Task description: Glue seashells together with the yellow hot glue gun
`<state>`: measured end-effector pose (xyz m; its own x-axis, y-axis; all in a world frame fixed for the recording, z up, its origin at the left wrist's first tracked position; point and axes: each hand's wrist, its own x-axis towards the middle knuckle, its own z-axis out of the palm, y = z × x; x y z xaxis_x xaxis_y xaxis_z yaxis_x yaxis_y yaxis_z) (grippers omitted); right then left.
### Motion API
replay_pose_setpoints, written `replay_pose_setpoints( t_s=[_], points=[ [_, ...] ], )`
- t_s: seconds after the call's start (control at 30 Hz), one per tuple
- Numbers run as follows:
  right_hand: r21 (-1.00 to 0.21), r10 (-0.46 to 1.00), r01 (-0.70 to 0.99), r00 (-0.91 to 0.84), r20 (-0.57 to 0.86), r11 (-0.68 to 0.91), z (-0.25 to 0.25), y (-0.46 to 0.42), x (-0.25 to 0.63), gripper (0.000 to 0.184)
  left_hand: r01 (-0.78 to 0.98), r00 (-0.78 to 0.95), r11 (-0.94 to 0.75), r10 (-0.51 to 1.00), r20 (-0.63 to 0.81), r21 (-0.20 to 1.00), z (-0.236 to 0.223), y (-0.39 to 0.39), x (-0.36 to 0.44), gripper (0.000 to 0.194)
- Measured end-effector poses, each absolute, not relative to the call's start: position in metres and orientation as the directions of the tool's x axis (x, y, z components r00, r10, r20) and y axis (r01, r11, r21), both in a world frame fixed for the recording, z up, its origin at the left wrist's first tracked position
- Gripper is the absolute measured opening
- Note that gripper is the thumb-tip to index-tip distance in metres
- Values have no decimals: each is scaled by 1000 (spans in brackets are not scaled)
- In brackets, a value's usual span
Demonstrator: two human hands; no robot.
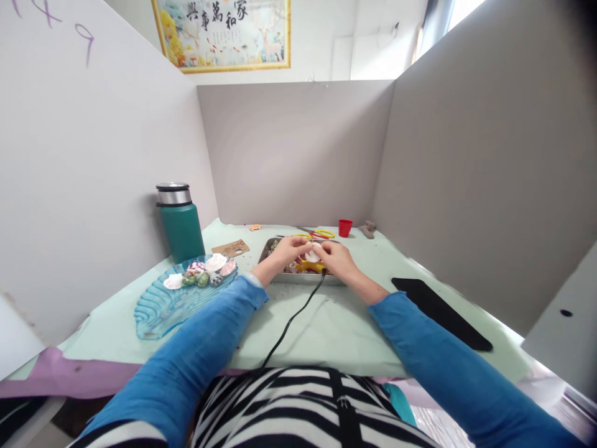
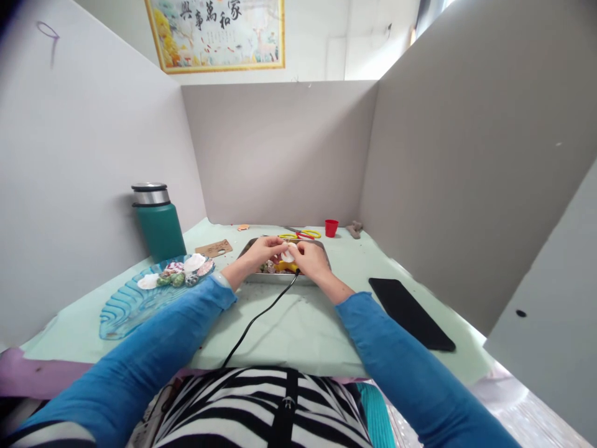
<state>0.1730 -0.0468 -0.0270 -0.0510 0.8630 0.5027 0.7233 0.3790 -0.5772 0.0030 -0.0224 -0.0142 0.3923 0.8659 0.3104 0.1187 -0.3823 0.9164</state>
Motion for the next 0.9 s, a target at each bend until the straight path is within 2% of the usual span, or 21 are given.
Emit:
replay_pose_setpoints(
  t_s=[0.53, 0.73, 0.9],
  points=[
    [-557, 864, 744, -54, 501, 370, -26, -48, 172, 36, 158, 400, -392, 865, 304, 906, -14, -20, 3, 34],
    [-660, 860, 638, -6, 511, 396, -27, -46, 173, 37, 74, 425, -359, 855, 296, 931, -12, -25, 3, 41],
    [-752, 882, 548, 55, 468, 365, -27, -47, 172, 37, 82, 407, -334, 871, 275, 939, -12, -24, 4, 39]
  ],
)
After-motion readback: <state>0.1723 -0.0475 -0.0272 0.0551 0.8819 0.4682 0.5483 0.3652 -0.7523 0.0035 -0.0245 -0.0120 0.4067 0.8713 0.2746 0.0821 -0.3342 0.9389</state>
